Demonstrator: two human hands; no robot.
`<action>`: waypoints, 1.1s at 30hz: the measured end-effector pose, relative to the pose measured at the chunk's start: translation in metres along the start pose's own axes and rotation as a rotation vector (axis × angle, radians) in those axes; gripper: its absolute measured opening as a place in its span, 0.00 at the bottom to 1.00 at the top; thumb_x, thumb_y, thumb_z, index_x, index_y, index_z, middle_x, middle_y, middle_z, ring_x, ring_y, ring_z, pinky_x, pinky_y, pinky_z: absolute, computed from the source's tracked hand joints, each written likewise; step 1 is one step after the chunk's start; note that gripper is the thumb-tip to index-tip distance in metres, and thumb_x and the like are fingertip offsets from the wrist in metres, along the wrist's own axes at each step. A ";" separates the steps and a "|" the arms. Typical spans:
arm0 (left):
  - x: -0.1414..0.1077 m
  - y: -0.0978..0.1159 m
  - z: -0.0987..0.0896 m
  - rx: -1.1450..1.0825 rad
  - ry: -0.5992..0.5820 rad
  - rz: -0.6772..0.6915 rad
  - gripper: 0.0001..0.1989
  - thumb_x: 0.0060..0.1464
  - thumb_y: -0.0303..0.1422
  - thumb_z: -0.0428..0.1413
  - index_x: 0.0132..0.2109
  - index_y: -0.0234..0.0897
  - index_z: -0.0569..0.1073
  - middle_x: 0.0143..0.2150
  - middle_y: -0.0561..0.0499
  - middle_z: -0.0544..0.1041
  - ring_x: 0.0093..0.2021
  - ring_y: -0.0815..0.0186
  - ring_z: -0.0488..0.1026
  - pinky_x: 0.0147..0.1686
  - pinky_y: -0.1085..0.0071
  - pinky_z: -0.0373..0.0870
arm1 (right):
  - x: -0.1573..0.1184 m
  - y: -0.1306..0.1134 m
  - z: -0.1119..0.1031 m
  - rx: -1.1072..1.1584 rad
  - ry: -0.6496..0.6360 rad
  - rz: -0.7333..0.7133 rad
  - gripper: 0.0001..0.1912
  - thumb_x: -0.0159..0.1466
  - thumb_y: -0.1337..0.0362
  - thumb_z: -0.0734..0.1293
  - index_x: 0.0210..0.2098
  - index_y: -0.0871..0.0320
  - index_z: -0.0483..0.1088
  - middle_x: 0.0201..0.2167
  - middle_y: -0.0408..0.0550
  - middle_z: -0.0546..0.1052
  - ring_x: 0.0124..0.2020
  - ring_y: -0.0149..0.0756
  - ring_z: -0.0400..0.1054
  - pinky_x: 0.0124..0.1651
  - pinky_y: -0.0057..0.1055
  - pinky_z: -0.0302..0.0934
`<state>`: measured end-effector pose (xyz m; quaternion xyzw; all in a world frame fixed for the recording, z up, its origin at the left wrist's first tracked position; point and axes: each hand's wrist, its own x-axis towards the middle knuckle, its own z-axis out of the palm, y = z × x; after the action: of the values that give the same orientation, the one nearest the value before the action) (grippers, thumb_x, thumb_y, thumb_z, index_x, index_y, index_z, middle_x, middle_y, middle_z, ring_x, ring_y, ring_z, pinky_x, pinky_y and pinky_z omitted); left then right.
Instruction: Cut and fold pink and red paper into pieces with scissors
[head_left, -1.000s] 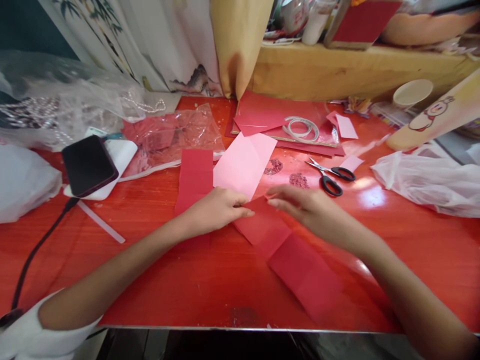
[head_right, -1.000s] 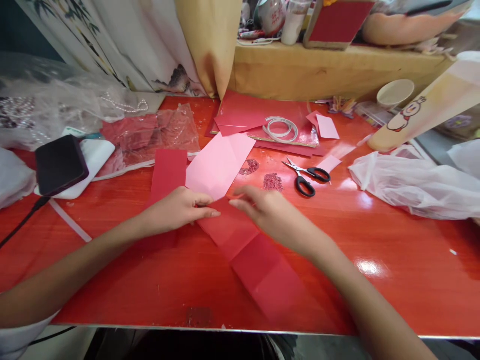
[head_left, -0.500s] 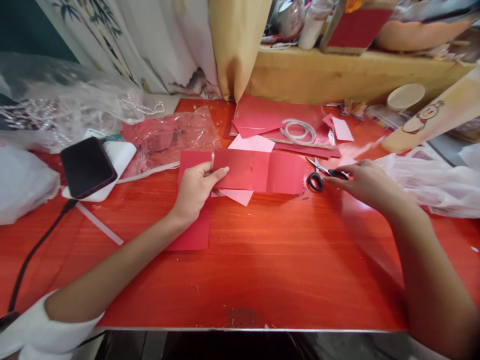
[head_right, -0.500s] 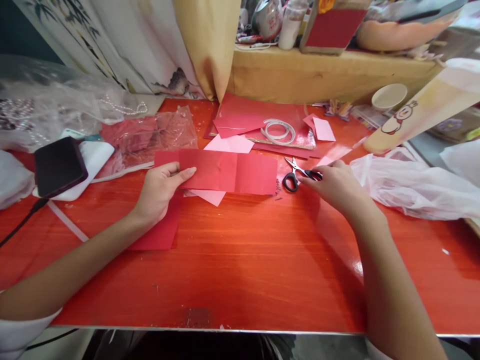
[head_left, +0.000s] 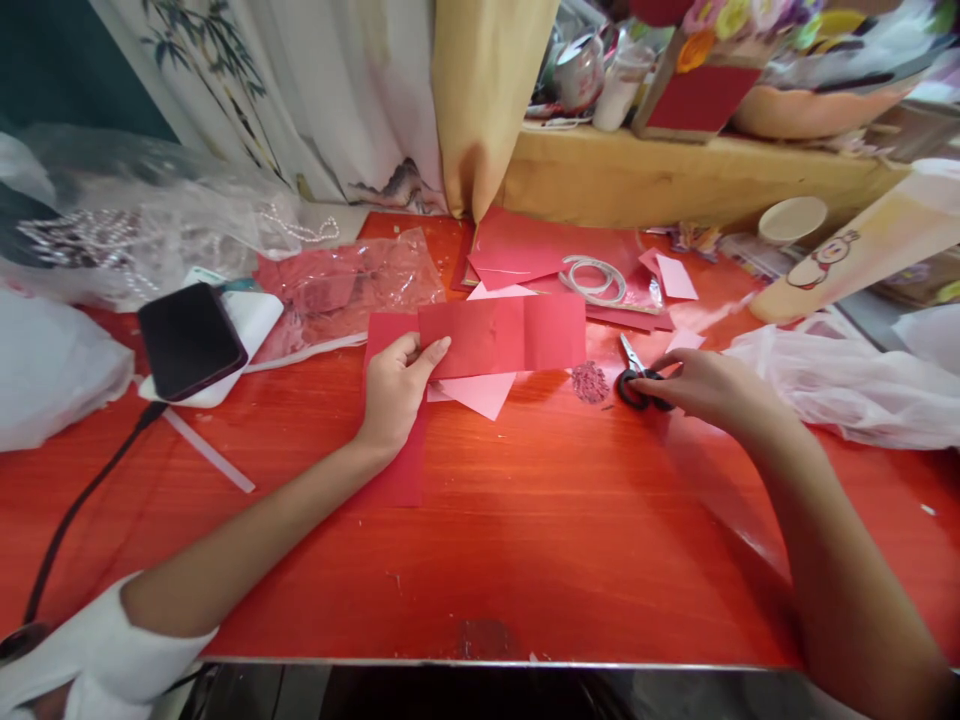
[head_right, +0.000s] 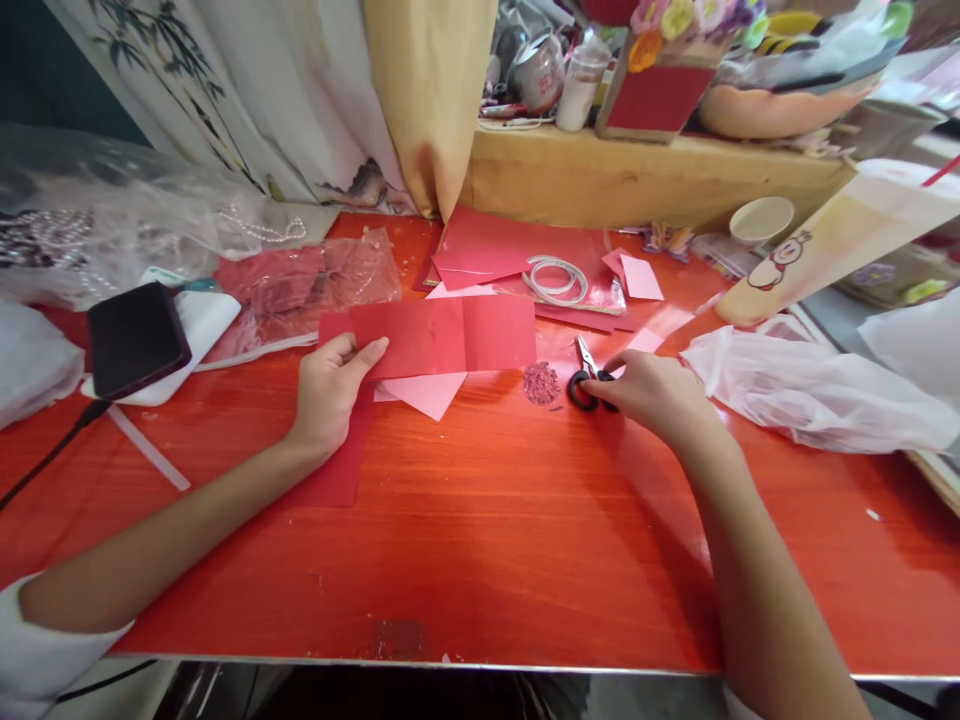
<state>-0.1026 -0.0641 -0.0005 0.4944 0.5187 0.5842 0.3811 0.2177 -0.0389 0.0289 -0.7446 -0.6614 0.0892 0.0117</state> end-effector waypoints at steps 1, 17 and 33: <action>0.000 0.001 0.000 0.005 0.014 0.015 0.13 0.47 0.41 0.57 0.27 0.34 0.69 0.23 0.56 0.67 0.24 0.73 0.63 0.23 0.78 0.61 | -0.001 -0.002 -0.001 0.039 -0.047 0.035 0.17 0.51 0.51 0.64 0.31 0.58 0.72 0.19 0.47 0.73 0.21 0.37 0.66 0.24 0.29 0.54; 0.003 0.001 -0.002 -0.040 0.107 0.057 0.16 0.48 0.39 0.57 0.22 0.35 0.62 0.21 0.57 0.60 0.22 0.75 0.59 0.21 0.79 0.59 | -0.047 -0.067 0.002 1.524 -0.207 -0.498 0.27 0.51 0.41 0.64 0.38 0.56 0.65 0.23 0.42 0.66 0.19 0.27 0.59 0.15 0.23 0.46; -0.022 0.026 0.010 -0.275 0.049 -0.077 0.10 0.48 0.38 0.57 0.30 0.34 0.71 0.27 0.54 0.70 0.20 0.75 0.65 0.19 0.77 0.65 | -0.077 -0.104 0.022 1.048 -0.484 -0.428 0.32 0.54 0.42 0.62 0.44 0.63 0.66 0.25 0.44 0.67 0.17 0.24 0.58 0.17 0.24 0.55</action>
<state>-0.0857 -0.0877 0.0205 0.4027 0.4613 0.6466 0.4548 0.1036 -0.1047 0.0301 -0.4491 -0.6482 0.5648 0.2434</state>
